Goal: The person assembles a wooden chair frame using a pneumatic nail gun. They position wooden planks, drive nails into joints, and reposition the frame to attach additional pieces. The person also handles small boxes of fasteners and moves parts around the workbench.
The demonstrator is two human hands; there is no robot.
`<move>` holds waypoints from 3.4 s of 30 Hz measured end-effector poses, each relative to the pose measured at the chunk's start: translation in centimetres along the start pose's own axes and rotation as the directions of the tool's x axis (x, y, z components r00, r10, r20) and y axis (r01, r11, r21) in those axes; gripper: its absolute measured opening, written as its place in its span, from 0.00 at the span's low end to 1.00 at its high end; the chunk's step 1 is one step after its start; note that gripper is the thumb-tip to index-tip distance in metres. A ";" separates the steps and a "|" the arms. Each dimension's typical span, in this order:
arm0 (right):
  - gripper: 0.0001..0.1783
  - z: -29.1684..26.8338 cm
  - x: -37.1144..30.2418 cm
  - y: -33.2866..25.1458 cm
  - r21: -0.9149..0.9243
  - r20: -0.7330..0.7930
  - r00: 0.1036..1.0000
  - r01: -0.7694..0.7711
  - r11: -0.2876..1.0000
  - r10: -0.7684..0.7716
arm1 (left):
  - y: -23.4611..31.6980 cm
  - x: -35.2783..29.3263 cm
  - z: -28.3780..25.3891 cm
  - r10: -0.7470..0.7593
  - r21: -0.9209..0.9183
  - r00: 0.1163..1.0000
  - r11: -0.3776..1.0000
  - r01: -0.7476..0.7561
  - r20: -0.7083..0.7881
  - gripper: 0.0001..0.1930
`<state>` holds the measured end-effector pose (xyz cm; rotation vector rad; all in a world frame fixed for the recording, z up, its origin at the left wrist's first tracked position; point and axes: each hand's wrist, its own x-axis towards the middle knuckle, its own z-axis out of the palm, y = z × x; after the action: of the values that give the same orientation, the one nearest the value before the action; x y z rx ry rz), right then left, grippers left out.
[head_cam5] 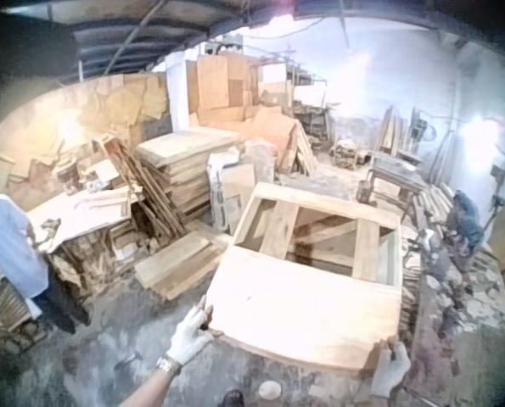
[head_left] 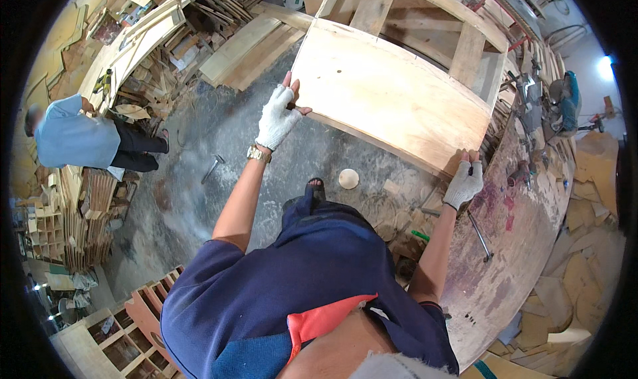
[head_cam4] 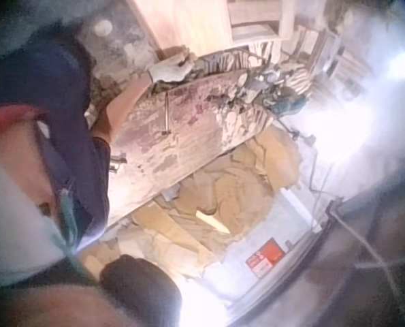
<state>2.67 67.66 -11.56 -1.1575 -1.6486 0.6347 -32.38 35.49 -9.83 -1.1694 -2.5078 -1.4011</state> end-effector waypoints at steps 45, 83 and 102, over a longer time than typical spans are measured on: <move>0.11 -0.2 -0.5 -1.4 -0.109 -0.013 0.982 0.185 0.977 -0.188 | 14.2 15.5 17.2 0.410 0.223 0.903 0.875 -0.429 0.127 0.34; 0.23 -21.2 -19.7 14.6 -0.351 -0.365 0.671 -0.741 0.572 0.645 | 14.7 17.0 16.2 0.607 0.459 0.776 0.647 -0.609 0.173 0.26; 0.25 -18.6 -1.2 32.5 -0.129 -0.466 0.420 -0.903 0.410 0.779 | 13.7 8.0 14.8 0.378 0.378 0.917 0.837 -0.397 0.125 0.29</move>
<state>32.51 77.69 -31.83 -2.3223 -0.7427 0.6944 -24.93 55.44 -5.82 -1.5097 -2.2468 -0.7298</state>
